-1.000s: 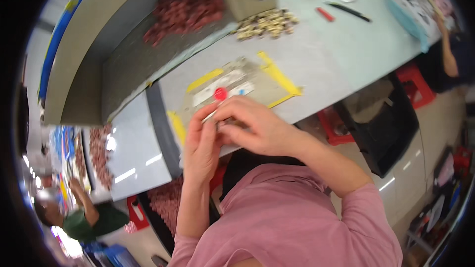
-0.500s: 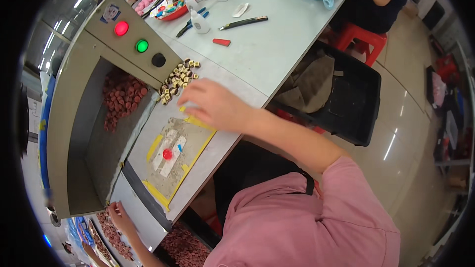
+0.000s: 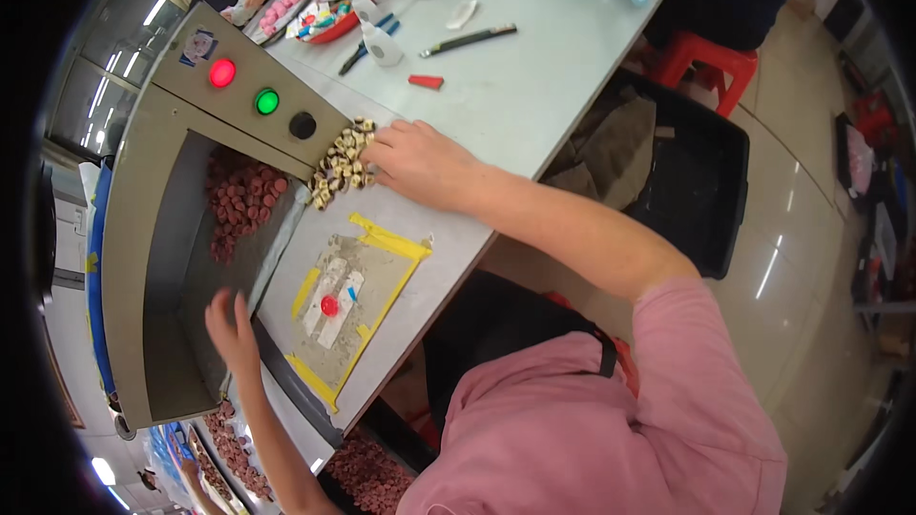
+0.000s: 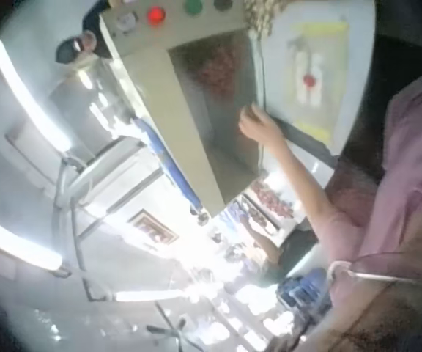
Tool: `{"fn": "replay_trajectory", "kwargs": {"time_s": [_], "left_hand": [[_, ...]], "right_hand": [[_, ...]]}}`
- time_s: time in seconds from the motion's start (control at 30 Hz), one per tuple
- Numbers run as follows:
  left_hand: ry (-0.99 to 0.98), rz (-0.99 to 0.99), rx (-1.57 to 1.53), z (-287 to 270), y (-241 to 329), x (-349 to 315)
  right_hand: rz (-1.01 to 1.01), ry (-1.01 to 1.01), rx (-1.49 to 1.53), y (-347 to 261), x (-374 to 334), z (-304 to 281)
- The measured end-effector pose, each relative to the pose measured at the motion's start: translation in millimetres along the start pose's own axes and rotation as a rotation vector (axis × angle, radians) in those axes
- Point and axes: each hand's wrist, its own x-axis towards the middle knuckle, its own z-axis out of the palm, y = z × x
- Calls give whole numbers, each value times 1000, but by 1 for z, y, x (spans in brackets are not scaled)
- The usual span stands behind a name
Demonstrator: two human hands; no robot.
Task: The person assembles decorative components by applying adhesive and pressing small figurine cores into outer floral shells by hand. The person also scoops additional pieces onto the workstation using a dustpan.
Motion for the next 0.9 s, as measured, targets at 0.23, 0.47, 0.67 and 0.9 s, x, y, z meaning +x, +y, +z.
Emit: {"fn": "replay_trajectory", "kwargs": {"time_s": [0.23,0.47,0.67,0.9], "left_hand": [[-171,-62,-351,72,42,66],[-102,-95,-405,81,50,75],[-6,62,-218,74,52,69],[8,-286,-776,54,11,27]], "right_hand": [[-211,-46,121,-3,6,-2],[-157,-44,95,-5,5,-2],[-120,30,184,-7,4,-8],[-88,-87,340,-14,-11,-22]]}}
